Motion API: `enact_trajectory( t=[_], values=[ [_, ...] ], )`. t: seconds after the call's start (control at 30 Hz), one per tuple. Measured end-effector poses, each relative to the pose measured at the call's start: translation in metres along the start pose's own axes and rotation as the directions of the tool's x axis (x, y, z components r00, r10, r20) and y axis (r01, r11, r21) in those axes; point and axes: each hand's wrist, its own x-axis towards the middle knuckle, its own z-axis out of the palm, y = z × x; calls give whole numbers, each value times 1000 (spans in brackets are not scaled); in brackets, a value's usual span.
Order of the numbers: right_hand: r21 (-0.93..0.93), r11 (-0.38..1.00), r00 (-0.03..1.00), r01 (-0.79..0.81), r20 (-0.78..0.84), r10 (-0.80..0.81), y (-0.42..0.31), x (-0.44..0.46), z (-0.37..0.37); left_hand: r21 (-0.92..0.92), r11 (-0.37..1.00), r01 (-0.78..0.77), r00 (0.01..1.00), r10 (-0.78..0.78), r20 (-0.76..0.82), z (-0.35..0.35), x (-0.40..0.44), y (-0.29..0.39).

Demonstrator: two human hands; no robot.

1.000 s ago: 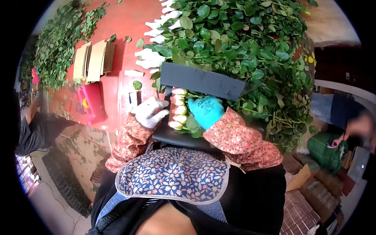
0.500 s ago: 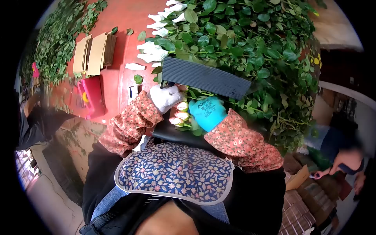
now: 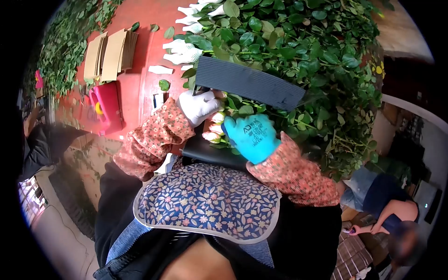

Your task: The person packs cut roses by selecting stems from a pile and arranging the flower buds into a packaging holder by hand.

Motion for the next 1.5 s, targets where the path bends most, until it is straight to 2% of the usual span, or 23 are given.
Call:
enact_trajectory(
  t=[0.1, 0.2, 0.27, 0.3, 0.33, 0.4, 0.43, 0.47, 0.5, 0.57, 0.6, 0.63, 0.67, 0.7, 0.8, 0.83, 0.87, 1.07, 1.2, 1.33, 1.4, 1.43, 1.5],
  values=[
    [-13, 1000, 991, -25, 134, 26, -6, -16, -2, 0, 1000, 17, 999, -17, 36, 3, 0, -1],
    [-7, 991, 981, 136, 139, -134, -10, -22, -3, -24, 999, -26, 997, 25, -67, 0, -2, 0],
    [132, 987, 972, 94, 203, -120, -4, -22, 5, 138, 990, 2, 1000, -5, 20, -7, -7, 4],
    [263, 964, 958, 32, 268, -105, -2, -21, 9, 0, 1000, -9, 997, 10, -74, -13, -10, 4],
    [266, 963, 957, 35, 269, -109, -1, -18, 11, -21, 1000, -19, 999, 20, 45, -22, -19, 3],
    [239, 970, 931, 41, 343, -124, 0, -13, 14, -392, 918, -57, 995, 85, 55, -30, -30, 9],
    [222, 970, 967, 95, 211, -143, 2, -16, 28, -423, 906, 27, 976, 68, 209, -45, -35, 19],
    [221, 970, 965, 100, 216, -149, 0, -16, 28, -541, 823, 170, 955, -2, 296, -40, -46, 24],
    [485, 868, 963, -105, 267, -33, -1, -14, 26, -677, 678, 286, 935, -44, 351, -35, -50, 21],
    [552, 815, 931, -173, 362, -47, 1, -5, 5, -780, 497, 379, 916, -82, 393, -34, -55, 15],
    [542, 824, 928, -164, 369, -57, 1, -1, -5, -696, 574, 432, 869, -60, 490, -40, -54, 14],
    [366, 929, 960, -51, 273, -55, 1, 0, -12, -603, 640, 476, 810, -52, 584, -42, -54, 15],
    [164, 985, 980, 52, 180, -81, 0, -1, -16, -617, 625, 479, 820, -67, 569, -40, -56, 16],
    [154, 988, 993, -8, 119, -11, -2, 0, -18, -593, 684, 425, 838, -49, 544, -37, -56, 15],
    [35, 999, 973, -9, 232, 1, 0, 2, 12, -614, 698, 369, 878, -47, 476, -36, -55, 16],
    [-66, 997, 919, -51, 387, 73, -2, 5, 23, -570, 700, 430, 833, -65, 549, -41, -50, 16],
    [-65, 997, 921, -48, 382, 70, 1, 5, 28, -517, 702, 490, 777, -83, 624, -42, -46, 16],
    [61, 998, 991, 0, 137, -8, -3, 12, 29, -527, 741, 417, 811, -41, 584, -36, -48, 15],
    [22, 1000, 985, 13, 170, -16, -7, 17, 41, -513, 691, 509, 764, -88, 639, -35, -48, 18],
    [120, 993, 966, 21, 253, -51, 3, 13, 34, -563, 724, 399, 807, 13, 590, -39, -40, 18],
    [153, 988, 972, 32, 227, -67, 4, 8, 37, -603, 718, 347, 890, -48, 454, -41, -31, 17],
    [141, 989, 949, 39, 304, -81, 3, 9, 36, -449, 848, 281, 907, -82, 413, -50, -26, 18],
    [221, 975, 964, 17, 256, -75, 7, 7, 42, -341, 916, 212, 907, -54, 418, -46, -20, 23]
  ],
)
